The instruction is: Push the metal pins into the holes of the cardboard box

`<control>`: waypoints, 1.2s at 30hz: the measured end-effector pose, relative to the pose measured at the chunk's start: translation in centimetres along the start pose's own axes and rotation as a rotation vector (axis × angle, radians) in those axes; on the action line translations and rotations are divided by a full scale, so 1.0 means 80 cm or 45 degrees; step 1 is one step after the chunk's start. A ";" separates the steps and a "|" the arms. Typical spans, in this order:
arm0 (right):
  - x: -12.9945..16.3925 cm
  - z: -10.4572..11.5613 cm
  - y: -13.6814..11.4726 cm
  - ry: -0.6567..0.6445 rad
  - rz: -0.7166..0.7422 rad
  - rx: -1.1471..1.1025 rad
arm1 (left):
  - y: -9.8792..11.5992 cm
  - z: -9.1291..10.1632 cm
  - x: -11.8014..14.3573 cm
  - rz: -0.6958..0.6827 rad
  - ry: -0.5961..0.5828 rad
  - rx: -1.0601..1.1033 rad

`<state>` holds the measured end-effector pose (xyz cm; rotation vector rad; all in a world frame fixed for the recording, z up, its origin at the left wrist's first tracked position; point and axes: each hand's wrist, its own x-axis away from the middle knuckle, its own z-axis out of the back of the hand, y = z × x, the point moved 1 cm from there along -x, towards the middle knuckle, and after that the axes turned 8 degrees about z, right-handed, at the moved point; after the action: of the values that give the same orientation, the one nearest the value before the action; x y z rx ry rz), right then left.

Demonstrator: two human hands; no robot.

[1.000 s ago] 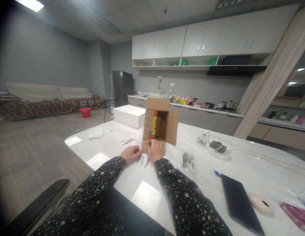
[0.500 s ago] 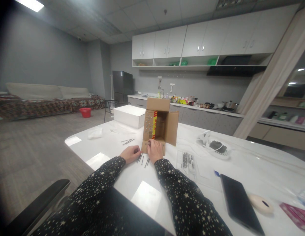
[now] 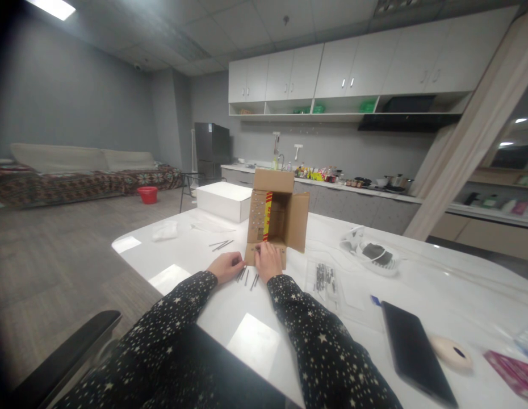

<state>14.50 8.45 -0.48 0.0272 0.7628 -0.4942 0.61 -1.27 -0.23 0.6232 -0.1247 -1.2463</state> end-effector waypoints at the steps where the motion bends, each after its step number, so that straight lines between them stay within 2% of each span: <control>1: 0.000 -0.001 0.000 -0.001 -0.002 0.004 | 0.000 0.000 0.000 -0.001 0.001 -0.001; 36: -0.001 0.000 0.001 0.029 -0.035 -0.061 | 0.001 0.001 0.000 0.001 0.000 -0.003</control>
<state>14.46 8.54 -0.43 -0.0220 0.7982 -0.5024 0.63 -1.31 -0.14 0.6212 -0.1235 -1.2455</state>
